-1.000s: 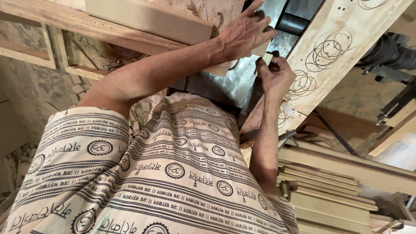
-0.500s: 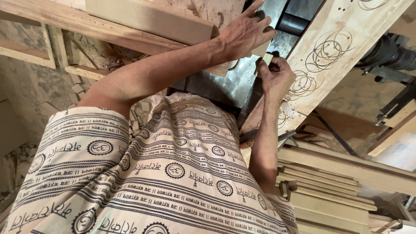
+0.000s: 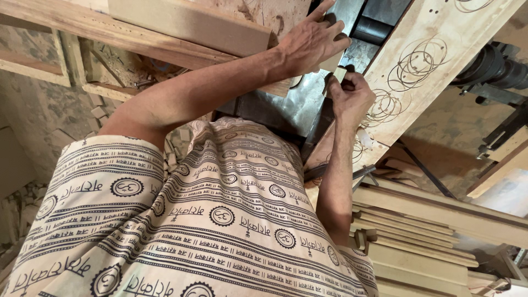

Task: The person holds small wooden blocks and presses them against a woodworking machine, working pieces one at a time and setting them aside. Near the end, the person picks up a squeeze bottle and applies glue onto a wood piece on the workbench.

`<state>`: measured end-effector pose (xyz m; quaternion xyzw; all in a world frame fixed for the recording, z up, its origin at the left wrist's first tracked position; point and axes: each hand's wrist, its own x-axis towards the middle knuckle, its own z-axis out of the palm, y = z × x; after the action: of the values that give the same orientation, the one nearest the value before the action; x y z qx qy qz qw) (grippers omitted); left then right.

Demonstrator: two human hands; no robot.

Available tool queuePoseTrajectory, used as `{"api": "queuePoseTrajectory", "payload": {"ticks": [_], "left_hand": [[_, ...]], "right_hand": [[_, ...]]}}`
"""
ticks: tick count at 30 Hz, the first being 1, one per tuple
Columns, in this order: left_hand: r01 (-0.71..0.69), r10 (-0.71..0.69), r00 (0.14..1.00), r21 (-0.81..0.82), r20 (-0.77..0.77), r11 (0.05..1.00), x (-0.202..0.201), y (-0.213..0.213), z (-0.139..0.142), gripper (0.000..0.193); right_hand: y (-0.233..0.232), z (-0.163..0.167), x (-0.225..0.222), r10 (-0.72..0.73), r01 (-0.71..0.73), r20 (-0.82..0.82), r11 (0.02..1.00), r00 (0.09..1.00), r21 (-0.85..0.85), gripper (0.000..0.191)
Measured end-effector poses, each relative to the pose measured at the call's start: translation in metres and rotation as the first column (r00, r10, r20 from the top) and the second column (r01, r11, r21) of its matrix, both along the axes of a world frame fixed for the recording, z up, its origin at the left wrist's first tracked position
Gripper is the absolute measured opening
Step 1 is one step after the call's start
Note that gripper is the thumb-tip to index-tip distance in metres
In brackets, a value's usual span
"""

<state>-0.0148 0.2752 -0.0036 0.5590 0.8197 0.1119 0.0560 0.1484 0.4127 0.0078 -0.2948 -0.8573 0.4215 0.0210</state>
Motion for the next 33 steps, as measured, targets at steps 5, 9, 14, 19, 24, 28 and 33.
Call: {"api": "queuePoseTrajectory", "payload": {"ticks": [5,9,14,19,24,28,33], "left_hand": [[0.003,-0.003,1.000,0.020,-0.006,1.000,0.000,-0.001,-0.004,0.078],[-0.002,0.006,0.998,0.064,-0.063,0.998,0.001,-0.002,-0.009,0.061],[-0.001,0.004,0.999,0.066,-0.043,0.998,0.002,0.000,-0.014,0.049],[0.004,-0.004,1.000,0.051,-0.008,0.999,0.002,0.000,-0.015,0.048],[0.003,-0.002,0.999,0.042,-0.037,0.999,0.001,0.000,-0.015,0.050],[0.007,-0.006,1.000,0.031,-0.026,1.000,0.002,0.002,-0.016,0.052],[0.002,0.001,0.999,0.058,-0.049,0.998,0.002,0.001,-0.016,0.047]], "right_hand": [[-0.001,0.002,-0.002,-0.005,0.005,0.000,1.000,1.000,0.012,0.019],[-0.002,0.006,-0.002,-0.034,0.035,0.019,0.999,0.999,-0.038,0.019],[-0.003,0.008,-0.003,-0.032,0.031,-0.013,0.999,0.999,-0.028,0.022],[-0.003,0.008,-0.002,-0.032,0.032,-0.013,0.999,0.999,-0.024,0.022],[-0.002,0.005,-0.001,-0.029,0.029,-0.003,0.999,1.000,-0.020,0.021],[-0.002,0.003,-0.001,-0.028,0.028,-0.024,0.999,0.999,-0.023,0.020],[-0.002,0.000,0.001,-0.039,0.038,-0.011,0.999,0.999,-0.036,0.020]]}}
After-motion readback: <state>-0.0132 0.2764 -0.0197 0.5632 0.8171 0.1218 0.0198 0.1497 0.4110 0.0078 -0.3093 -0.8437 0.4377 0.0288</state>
